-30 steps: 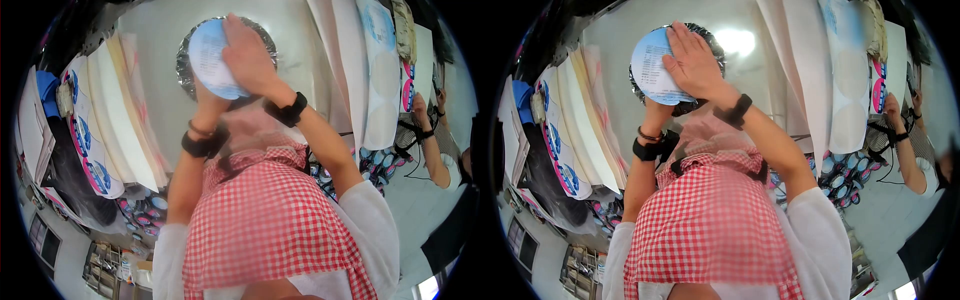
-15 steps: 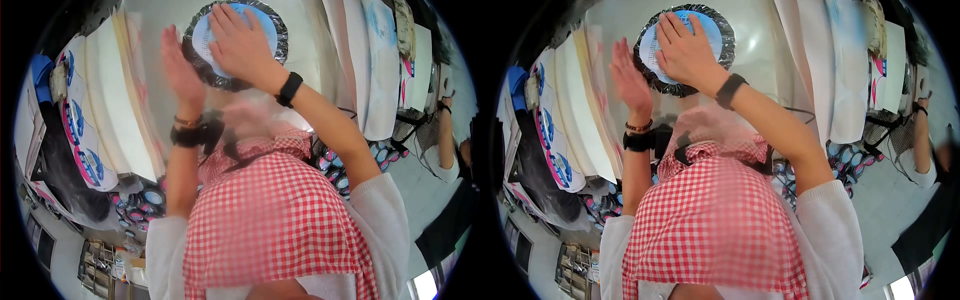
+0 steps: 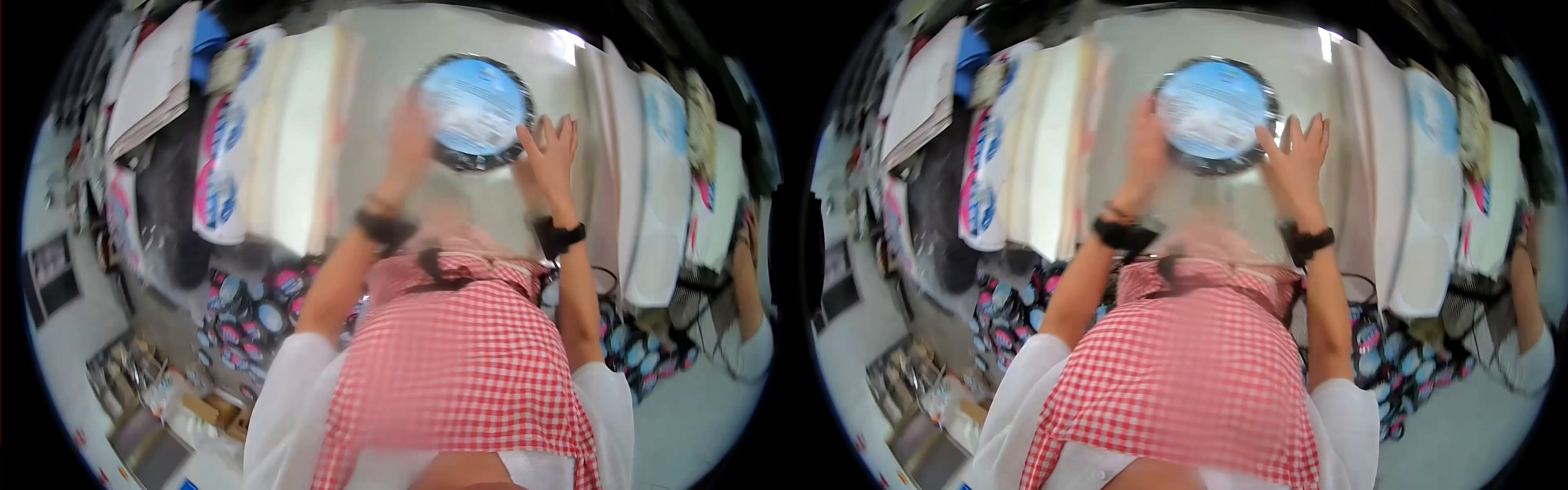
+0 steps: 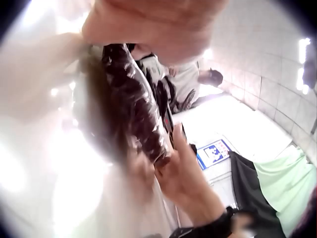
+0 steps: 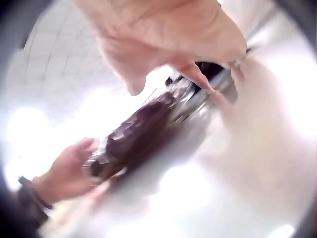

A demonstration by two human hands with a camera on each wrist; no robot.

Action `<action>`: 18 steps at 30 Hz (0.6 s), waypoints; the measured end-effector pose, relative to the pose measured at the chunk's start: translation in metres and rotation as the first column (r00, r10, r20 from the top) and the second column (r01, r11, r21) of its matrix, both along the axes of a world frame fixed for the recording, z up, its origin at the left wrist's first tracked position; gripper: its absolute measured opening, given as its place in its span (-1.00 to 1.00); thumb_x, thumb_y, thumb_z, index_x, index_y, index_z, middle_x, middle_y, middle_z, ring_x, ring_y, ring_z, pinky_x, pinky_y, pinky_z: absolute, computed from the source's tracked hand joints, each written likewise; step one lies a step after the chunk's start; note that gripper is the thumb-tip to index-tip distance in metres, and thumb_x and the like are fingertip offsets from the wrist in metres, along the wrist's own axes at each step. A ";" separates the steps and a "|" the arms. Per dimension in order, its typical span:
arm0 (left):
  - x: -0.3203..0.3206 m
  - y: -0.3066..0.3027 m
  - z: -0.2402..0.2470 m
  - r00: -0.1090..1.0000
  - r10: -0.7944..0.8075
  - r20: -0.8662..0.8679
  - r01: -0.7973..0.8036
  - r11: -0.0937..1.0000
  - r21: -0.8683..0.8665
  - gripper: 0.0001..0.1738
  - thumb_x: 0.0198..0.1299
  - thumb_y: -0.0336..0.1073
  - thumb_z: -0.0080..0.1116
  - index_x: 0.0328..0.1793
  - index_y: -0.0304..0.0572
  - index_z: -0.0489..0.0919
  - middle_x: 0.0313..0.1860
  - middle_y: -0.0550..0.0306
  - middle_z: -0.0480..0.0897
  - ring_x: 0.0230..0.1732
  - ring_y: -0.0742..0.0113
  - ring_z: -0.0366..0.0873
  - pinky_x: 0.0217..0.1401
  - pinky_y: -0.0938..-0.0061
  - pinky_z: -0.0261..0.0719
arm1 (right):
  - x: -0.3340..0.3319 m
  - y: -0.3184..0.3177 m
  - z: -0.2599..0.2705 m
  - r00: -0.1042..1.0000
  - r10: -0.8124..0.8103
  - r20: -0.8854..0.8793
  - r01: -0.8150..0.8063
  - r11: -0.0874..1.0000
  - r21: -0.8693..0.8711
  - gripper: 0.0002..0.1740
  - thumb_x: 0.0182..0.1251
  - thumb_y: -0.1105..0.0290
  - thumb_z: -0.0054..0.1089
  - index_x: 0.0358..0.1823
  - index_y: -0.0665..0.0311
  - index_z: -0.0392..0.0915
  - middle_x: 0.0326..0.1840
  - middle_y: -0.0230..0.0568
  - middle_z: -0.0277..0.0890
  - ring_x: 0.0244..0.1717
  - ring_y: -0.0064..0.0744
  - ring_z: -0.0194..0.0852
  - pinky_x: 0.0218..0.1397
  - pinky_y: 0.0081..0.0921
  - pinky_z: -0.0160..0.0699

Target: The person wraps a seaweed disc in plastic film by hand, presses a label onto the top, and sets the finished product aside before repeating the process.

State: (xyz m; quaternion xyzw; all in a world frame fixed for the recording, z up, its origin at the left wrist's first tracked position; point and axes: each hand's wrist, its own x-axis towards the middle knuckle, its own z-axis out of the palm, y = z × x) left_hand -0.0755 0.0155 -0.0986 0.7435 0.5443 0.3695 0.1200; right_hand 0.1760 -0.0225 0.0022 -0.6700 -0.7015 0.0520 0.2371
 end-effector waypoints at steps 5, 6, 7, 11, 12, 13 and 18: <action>-0.021 -0.017 0.141 0.932 -0.181 0.314 0.309 0.851 -0.425 -0.56 0.22 -0.22 0.20 0.21 -0.20 0.58 0.42 -0.52 0.22 0.38 -0.39 0.27 0.37 0.11 0.35 | -0.034 0.011 0.081 0.546 0.142 -0.826 -0.066 0.990 0.127 -0.33 0.01 0.43 0.38 0.25 0.24 0.45 0.42 0.24 0.23 0.42 0.15 0.23 0.41 0.01 0.24; -0.040 -0.022 0.143 0.993 -0.094 0.073 0.111 0.950 -0.292 -0.47 0.18 -0.12 0.23 0.23 -0.24 0.55 0.39 -0.50 0.26 0.36 -0.37 0.29 0.36 0.09 0.35 | -0.027 0.012 0.081 0.733 0.309 -0.606 -0.179 0.947 0.266 -0.32 -0.02 0.43 0.40 0.24 0.21 0.46 0.43 0.19 0.23 0.41 0.12 0.25 0.39 0.01 0.27; -0.060 -0.026 0.145 0.985 0.079 -0.152 -0.099 0.987 -0.129 -0.37 0.14 -0.02 0.26 0.25 -0.28 0.52 0.36 -0.48 0.30 0.35 -0.36 0.31 0.35 0.06 0.34 | -0.027 0.014 0.084 0.870 0.403 -0.284 -0.307 0.894 0.327 -0.32 -0.01 0.37 0.42 0.24 0.18 0.47 0.45 0.12 0.24 0.42 0.07 0.25 0.39 0.00 0.26; -0.183 -0.045 0.137 0.826 0.296 -0.479 -0.403 0.905 -0.135 -0.45 0.14 -0.01 0.31 0.08 -0.35 0.60 0.03 -0.31 0.60 0.08 -0.08 0.56 0.11 0.22 0.49 | -0.031 0.003 0.045 0.810 0.567 0.149 -0.558 0.824 -0.100 -0.31 0.01 0.17 0.43 0.25 0.07 0.48 0.45 0.01 0.25 0.45 -0.06 0.21 0.42 -0.04 0.20; -0.208 -0.048 0.138 0.909 0.320 -0.267 -0.414 0.766 -0.491 -0.54 0.19 -0.07 0.27 0.00 -0.35 0.63 -0.08 -0.24 0.66 0.03 0.03 0.61 0.08 0.25 0.52 | -0.029 0.004 0.048 0.798 0.591 0.120 -0.571 0.805 -0.164 -0.32 0.05 0.08 0.41 0.24 0.10 0.49 0.46 -0.01 0.24 0.47 -0.07 0.16 0.46 -0.09 0.13; -0.225 -0.050 0.143 0.907 0.377 -0.186 -0.413 0.713 -0.567 -0.59 0.23 -0.11 0.23 -0.05 -0.37 0.65 -0.13 -0.17 0.68 -0.03 0.11 0.63 0.04 0.30 0.53 | -0.029 0.012 0.050 0.856 0.504 0.116 -0.496 0.864 -0.088 -0.32 0.09 0.06 0.37 0.26 0.10 0.47 0.47 -0.02 0.23 0.48 -0.08 0.15 0.46 -0.07 0.11; -0.260 -0.067 0.151 0.910 0.399 0.110 -0.254 0.748 -0.613 -0.69 0.35 -0.24 0.10 -0.02 -0.35 0.67 -0.11 0.10 0.74 -0.07 0.31 0.64 0.07 0.42 0.55 | -0.037 0.040 0.032 0.928 0.171 0.332 -0.198 0.979 0.048 -0.31 0.34 -0.11 0.10 0.46 -0.12 0.29 0.57 -0.07 0.06 0.55 -0.07 -0.03 0.47 0.18 -0.11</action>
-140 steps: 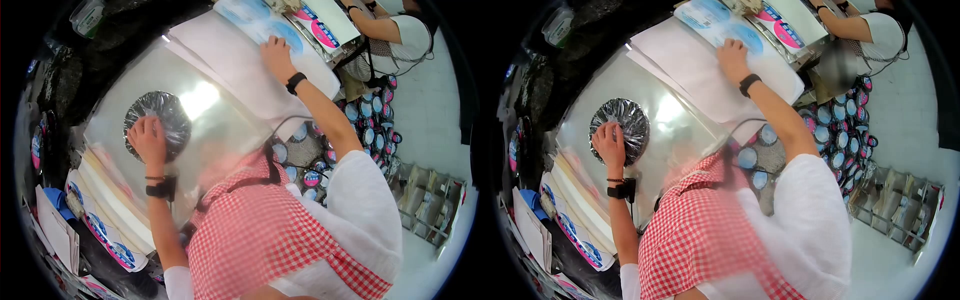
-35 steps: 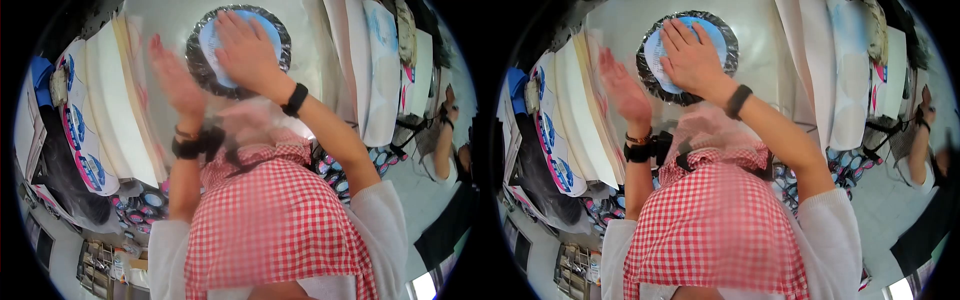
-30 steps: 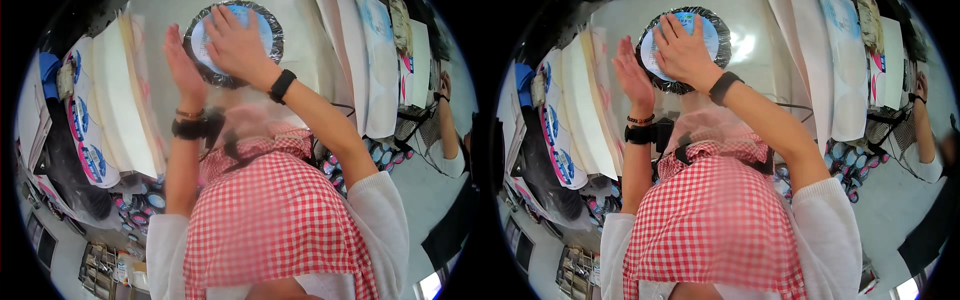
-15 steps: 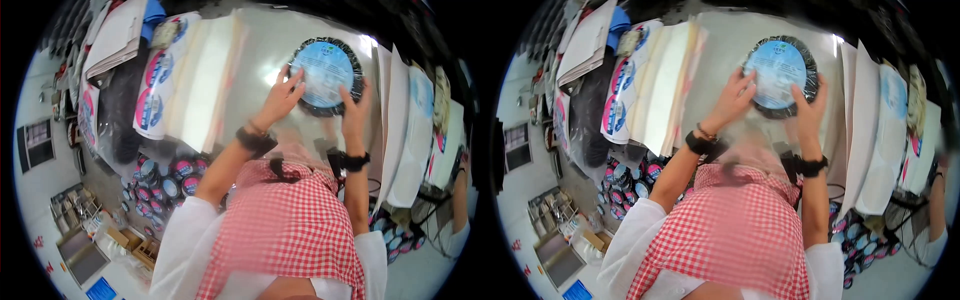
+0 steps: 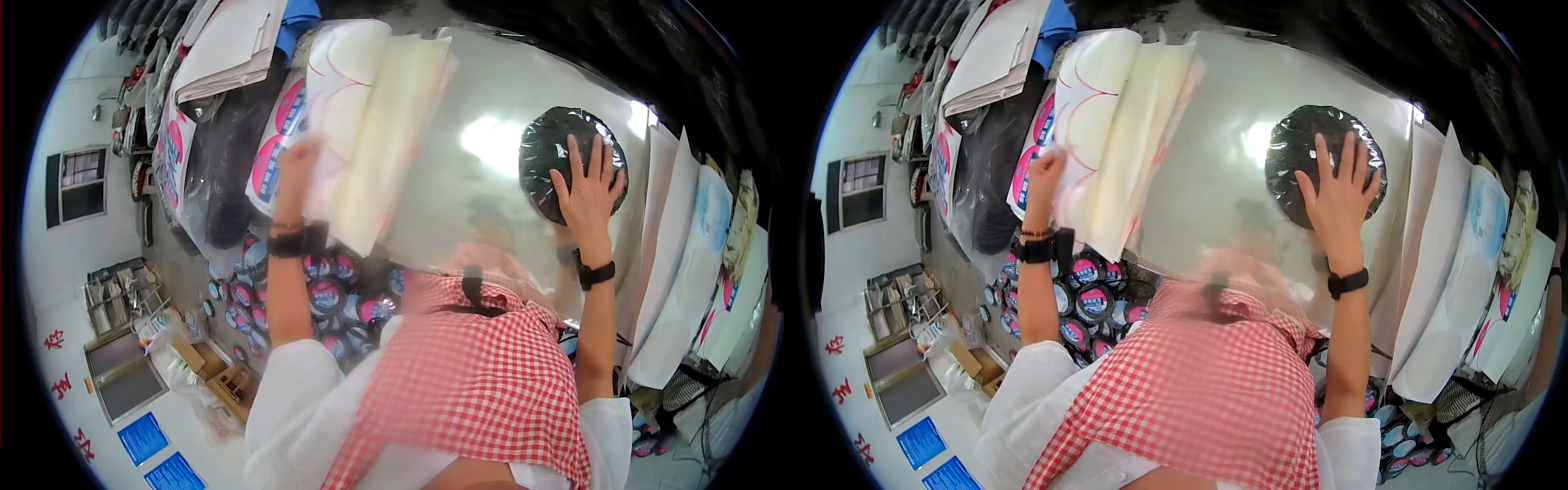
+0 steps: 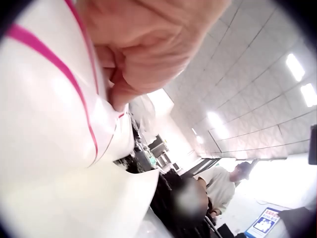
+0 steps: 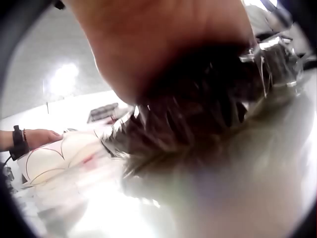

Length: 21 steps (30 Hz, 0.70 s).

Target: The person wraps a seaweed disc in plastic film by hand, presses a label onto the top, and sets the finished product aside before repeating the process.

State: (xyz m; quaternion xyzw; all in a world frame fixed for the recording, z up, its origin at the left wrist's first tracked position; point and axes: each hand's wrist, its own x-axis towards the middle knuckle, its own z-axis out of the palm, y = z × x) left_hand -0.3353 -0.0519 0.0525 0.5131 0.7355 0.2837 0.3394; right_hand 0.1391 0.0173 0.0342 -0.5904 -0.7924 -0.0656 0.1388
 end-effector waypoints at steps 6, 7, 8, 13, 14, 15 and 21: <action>0.012 -0.046 -0.016 0.792 -0.119 -0.599 0.176 0.984 0.039 -0.55 0.23 -0.25 0.25 0.22 -0.27 0.57 0.20 -0.09 0.61 0.28 0.10 0.49 0.33 0.35 0.37 | 0.005 0.006 -0.021 0.999 -0.012 0.040 0.011 1.000 0.015 -0.33 0.38 -0.13 0.01 0.49 -0.21 0.24 0.60 -0.12 0.01 0.57 -0.05 -0.07 0.47 0.19 -0.15; 0.006 -0.053 -0.018 0.648 0.018 -0.762 0.114 0.986 0.119 -0.52 0.20 -0.24 0.27 0.23 -0.28 0.56 0.20 -0.08 0.61 0.28 0.06 0.49 0.32 0.33 0.38 | 0.005 0.006 -0.020 0.998 -0.012 0.059 0.010 1.000 0.030 -0.33 0.39 -0.14 0.00 0.49 -0.20 0.24 0.60 -0.12 0.01 0.57 -0.06 -0.06 0.46 0.19 -0.14; 0.001 -0.058 -0.021 0.462 0.155 -0.873 0.075 0.974 0.213 -0.49 0.18 -0.24 0.29 0.24 -0.29 0.55 0.21 -0.07 0.60 0.27 0.02 0.49 0.32 0.31 0.39 | 0.005 0.006 -0.021 0.998 -0.006 0.063 0.004 0.999 0.036 -0.33 0.39 -0.14 -0.01 0.49 -0.21 0.24 0.60 -0.12 0.01 0.56 -0.05 -0.05 0.46 0.19 -0.13; -0.019 -0.072 -0.052 0.451 0.334 -0.827 0.086 0.907 0.413 -0.46 0.14 -0.23 0.29 0.25 -0.24 0.52 0.23 -0.04 0.57 0.26 0.01 0.49 0.28 0.20 0.41 | 0.005 0.007 -0.024 0.996 0.004 0.093 -0.009 0.999 0.051 -0.34 0.41 -0.16 -0.05 0.50 -0.23 0.22 0.60 -0.10 0.01 0.55 -0.02 -0.04 0.45 0.21 -0.11; -0.020 -0.074 -0.056 0.448 0.343 -0.826 0.083 0.903 0.421 -0.48 0.14 -0.23 0.29 0.23 -0.22 0.54 0.20 -0.02 0.60 0.22 0.03 0.52 0.24 0.21 0.44 | 0.004 0.008 -0.024 0.995 0.001 0.102 -0.006 0.999 0.051 -0.34 0.42 -0.17 -0.06 0.50 -0.24 0.22 0.60 -0.09 0.01 0.55 -0.01 -0.04 0.45 0.21 -0.10; -0.019 -0.073 -0.056 0.446 0.353 -0.823 0.083 0.899 0.430 -0.51 0.14 -0.23 0.29 0.20 -0.20 0.56 0.17 0.00 0.62 0.19 0.04 0.54 0.21 0.21 0.46 | 0.005 0.008 -0.024 0.994 -0.004 0.112 -0.002 0.999 0.052 -0.34 0.42 -0.17 -0.07 0.50 -0.24 0.21 0.60 -0.09 0.01 0.55 -0.01 -0.04 0.45 0.21 -0.10; -0.010 -0.070 -0.042 0.390 0.407 -0.826 0.132 0.863 0.487 -0.73 0.10 -0.27 0.37 -0.05 -0.10 0.72 -0.09 0.19 0.75 -0.13 0.22 0.70 -0.06 0.38 0.59 | 0.005 0.008 -0.026 0.996 -0.004 0.087 -0.001 0.998 0.055 -0.34 0.42 -0.18 -0.08 0.50 -0.24 0.22 0.60 -0.09 0.00 0.55 0.00 -0.04 0.45 0.23 -0.13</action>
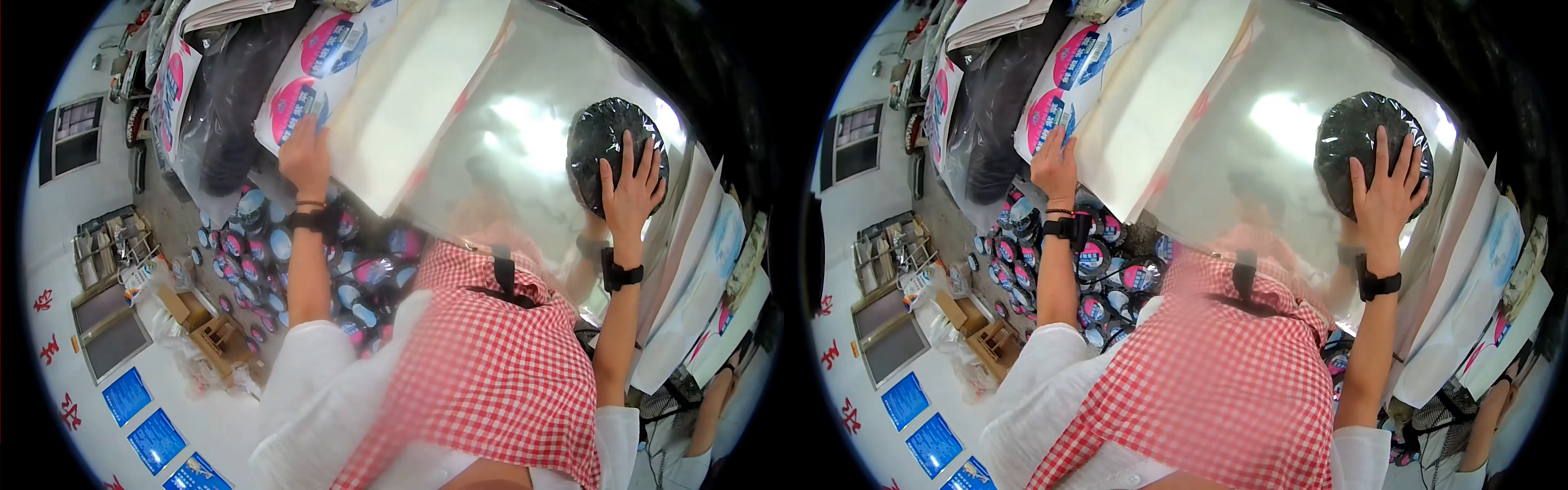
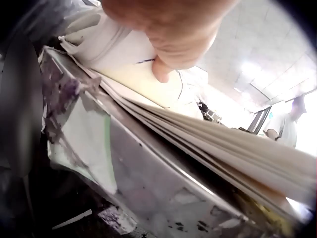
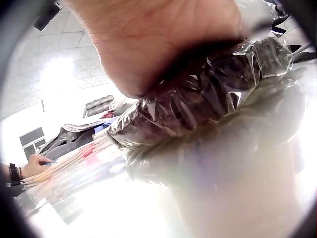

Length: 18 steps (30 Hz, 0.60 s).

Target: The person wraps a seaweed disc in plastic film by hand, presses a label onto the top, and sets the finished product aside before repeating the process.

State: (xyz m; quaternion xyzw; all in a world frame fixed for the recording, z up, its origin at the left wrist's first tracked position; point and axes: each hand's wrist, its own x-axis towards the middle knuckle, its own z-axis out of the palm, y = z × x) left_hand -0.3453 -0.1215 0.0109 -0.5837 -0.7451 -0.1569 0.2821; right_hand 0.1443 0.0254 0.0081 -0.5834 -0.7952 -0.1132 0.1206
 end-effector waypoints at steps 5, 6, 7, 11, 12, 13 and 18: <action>-0.016 0.005 0.032 0.987 -0.147 -0.060 0.136 0.978 -0.160 -0.82 0.13 -0.29 0.35 -0.15 -0.11 0.74 -0.17 0.20 0.76 -0.24 0.22 0.71 -0.14 0.40 0.61 | 0.001 0.000 -0.001 1.000 0.003 -0.030 -0.003 1.000 -0.006 -0.34 0.42 -0.17 -0.07 0.50 -0.23 0.22 0.60 -0.09 0.01 0.57 -0.01 -0.07 0.46 0.24 -0.18; -0.023 0.004 0.035 0.986 -0.139 0.095 0.153 0.977 -0.150 -0.82 0.13 -0.30 0.34 -0.14 -0.13 0.74 -0.17 0.18 0.76 -0.22 0.21 0.72 -0.11 0.39 0.61 | 0.001 0.000 0.000 0.999 0.004 -0.032 -0.004 1.000 -0.013 -0.34 0.42 -0.17 -0.07 0.50 -0.23 0.22 0.60 -0.08 0.01 0.57 -0.01 -0.07 0.47 0.24 -0.18; -0.033 0.005 0.037 0.960 -0.134 0.246 0.171 0.976 -0.136 -0.81 0.14 -0.31 0.34 -0.14 -0.16 0.73 -0.17 0.16 0.76 -0.21 0.21 0.72 -0.08 0.38 0.61 | 0.002 0.000 0.000 0.999 0.000 -0.036 -0.001 1.000 -0.017 -0.34 0.42 -0.17 -0.07 0.50 -0.23 0.21 0.59 -0.08 0.01 0.57 -0.02 -0.08 0.47 0.24 -0.18; -0.039 0.002 0.043 0.889 -0.183 0.419 0.267 0.952 -0.148 -0.68 0.06 -0.36 0.39 -0.02 -0.23 0.70 0.01 0.05 0.71 0.06 0.10 0.66 0.14 0.32 0.56 | 0.005 0.000 0.000 0.999 0.006 -0.051 -0.007 1.000 -0.017 -0.34 0.42 -0.18 -0.07 0.51 -0.24 0.20 0.59 -0.08 0.02 0.57 -0.02 -0.08 0.46 0.25 -0.17; -0.033 0.001 0.041 0.910 -0.260 0.322 0.322 0.934 -0.156 -0.65 0.04 -0.36 0.41 -0.01 -0.23 0.69 0.05 0.05 0.70 0.11 0.08 0.64 0.17 0.31 0.55 | 0.004 0.000 0.000 0.999 0.006 -0.052 -0.007 1.000 -0.006 -0.34 0.42 -0.18 -0.07 0.51 -0.24 0.20 0.59 -0.08 0.02 0.57 -0.02 -0.08 0.46 0.25 -0.17; -0.032 -0.002 0.030 0.929 -0.252 0.270 0.299 0.942 -0.152 -0.63 0.01 -0.37 0.43 -0.01 -0.21 0.69 0.12 0.05 0.66 0.20 0.03 0.57 0.20 0.29 0.53 | 0.003 0.000 -0.001 0.999 0.009 -0.052 -0.009 1.000 0.002 -0.33 0.42 -0.18 -0.07 0.51 -0.25 0.20 0.59 -0.08 0.02 0.57 -0.02 -0.08 0.46 0.25 -0.17; -0.021 0.001 0.008 0.972 -0.234 -0.026 0.228 0.964 -0.136 -0.75 0.09 -0.36 0.37 -0.07 -0.16 0.71 0.06 0.09 0.69 0.06 0.07 0.65 0.05 0.32 0.61 | 0.005 0.001 -0.005 0.999 0.006 -0.051 -0.006 1.000 0.002 -0.33 0.41 -0.21 -0.08 0.51 -0.27 0.20 0.58 -0.09 0.04 0.57 -0.01 -0.07 0.46 0.26 -0.17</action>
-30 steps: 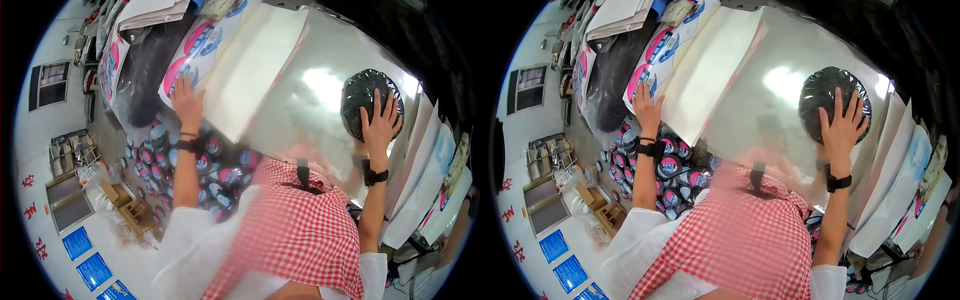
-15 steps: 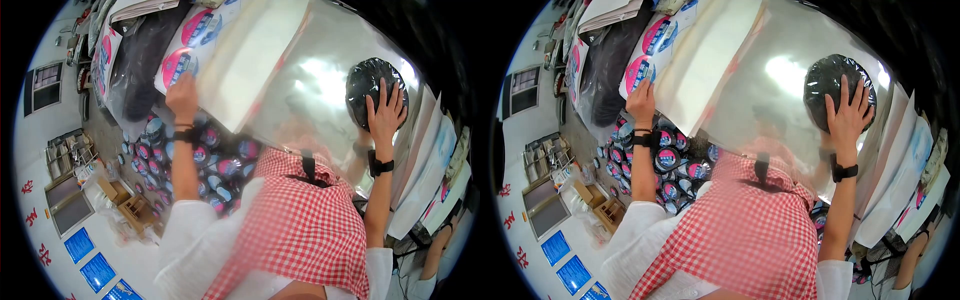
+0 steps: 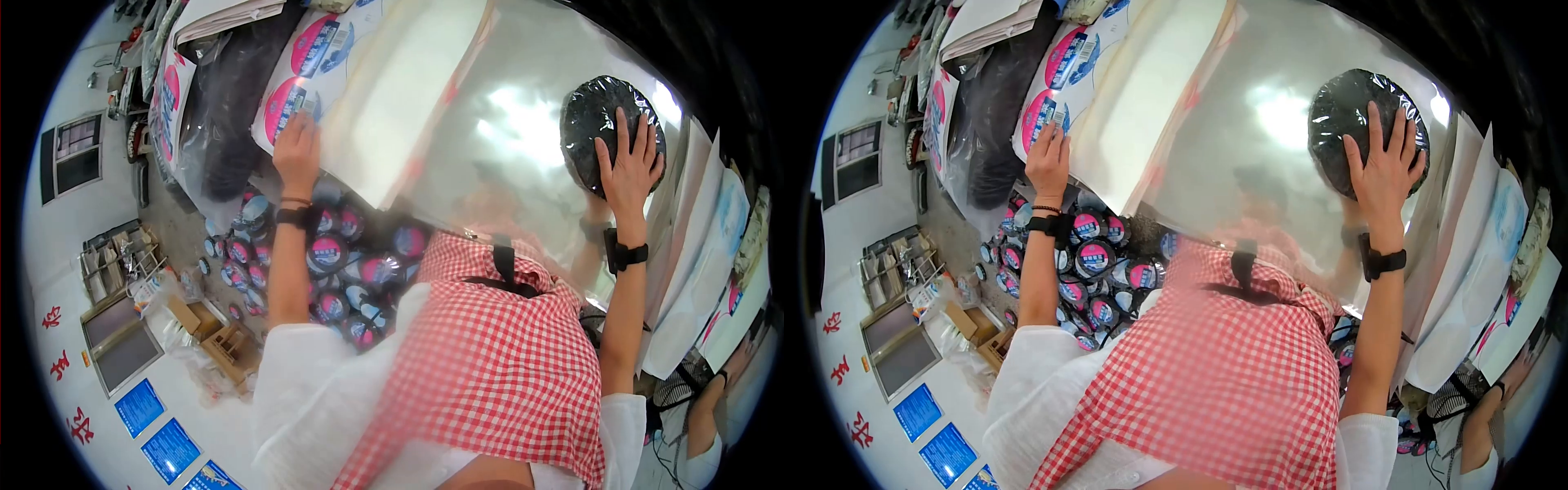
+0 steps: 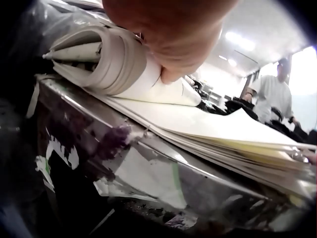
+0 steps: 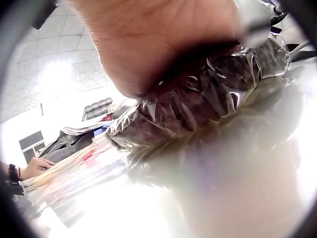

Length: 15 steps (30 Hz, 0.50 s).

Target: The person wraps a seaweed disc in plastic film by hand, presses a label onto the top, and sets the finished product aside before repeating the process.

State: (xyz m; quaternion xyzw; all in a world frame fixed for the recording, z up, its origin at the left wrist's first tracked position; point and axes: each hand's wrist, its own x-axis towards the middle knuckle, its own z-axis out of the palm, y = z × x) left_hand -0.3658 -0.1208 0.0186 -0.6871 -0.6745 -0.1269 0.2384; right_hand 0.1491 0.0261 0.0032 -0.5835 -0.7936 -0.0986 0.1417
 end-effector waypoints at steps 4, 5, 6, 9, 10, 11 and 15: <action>-0.017 0.004 0.018 0.999 -0.028 0.042 0.032 0.995 -0.091 -0.79 0.16 -0.31 0.32 -0.09 -0.18 0.71 -0.03 0.15 0.72 -0.13 0.21 0.70 -0.21 0.43 0.63 | -0.001 0.002 0.000 1.000 0.000 0.028 0.000 1.000 -0.007 -0.34 0.42 -0.20 -0.09 0.51 -0.26 0.20 0.59 -0.09 0.03 0.57 0.00 -0.09 0.48 0.20 -0.18; -0.026 0.005 0.022 0.993 -0.040 0.110 0.053 0.992 -0.111 -0.79 0.19 -0.29 0.31 -0.10 -0.19 0.72 -0.06 0.17 0.73 -0.19 0.28 0.71 -0.29 0.48 0.63 | 0.001 0.002 0.000 0.999 -0.003 0.040 0.004 1.000 -0.014 -0.34 0.43 -0.19 -0.10 0.51 -0.25 0.20 0.59 -0.08 0.02 0.57 0.00 -0.09 0.49 0.17 -0.18; -0.040 0.005 0.021 0.942 0.111 0.318 -0.070 0.988 -0.140 -0.78 0.20 -0.27 0.30 -0.08 -0.19 0.71 -0.12 0.22 0.72 -0.25 0.35 0.68 -0.33 0.52 0.59 | 0.007 0.003 0.000 0.998 0.032 -0.061 -0.035 0.998 -0.061 -0.35 0.44 -0.17 -0.11 0.51 -0.23 0.20 0.59 -0.08 0.02 0.58 0.01 -0.10 0.50 0.13 -0.17; -0.099 0.000 0.033 0.342 0.405 0.848 -0.303 0.902 -0.308 -0.76 0.28 -0.26 0.23 -0.02 -0.21 0.68 -0.32 0.30 0.66 -0.37 0.48 0.58 -0.35 0.58 0.53 | 0.025 0.006 0.015 0.940 0.039 -0.338 -0.092 0.986 -0.142 -0.38 0.49 -0.07 -0.12 0.50 -0.07 0.20 0.58 0.02 0.00 0.57 0.07 -0.10 0.54 -0.02 -0.15; -0.119 -0.006 0.045 -0.010 0.348 0.937 -0.377 0.867 -0.326 -0.75 0.31 -0.28 0.17 0.02 -0.23 0.66 -0.38 0.30 0.62 -0.39 0.48 0.54 -0.29 0.56 0.54 | 0.032 0.002 0.017 0.936 0.007 -0.351 -0.056 0.990 -0.130 -0.37 0.49 -0.05 -0.10 0.50 -0.01 0.20 0.57 0.07 0.01 0.56 0.09 -0.08 0.53 -0.02 -0.13; -0.165 -0.042 0.052 0.338 0.380 0.861 -0.246 0.919 -0.309 -0.75 0.31 -0.37 0.15 0.07 -0.27 0.59 -0.30 0.27 0.57 -0.33 0.44 0.51 -0.29 0.55 0.52 | 0.044 -0.005 0.017 0.935 -0.037 -0.352 -0.006 0.993 -0.119 -0.36 0.49 -0.03 -0.08 0.50 0.04 0.20 0.55 0.12 0.02 0.55 0.11 -0.06 0.53 -0.02 -0.10; -0.216 -0.108 0.162 0.625 0.455 0.634 -0.338 0.890 -0.306 -0.73 0.42 -0.39 0.00 0.14 -0.41 0.52 -0.06 0.07 0.58 -0.06 0.36 0.54 0.09 0.49 0.50 | 0.084 -0.037 0.009 0.708 -0.313 -0.634 0.123 0.937 -0.326 -0.23 0.41 0.05 0.14 0.45 0.42 0.16 0.43 0.30 0.17 0.45 0.13 0.12 0.48 -0.13 0.09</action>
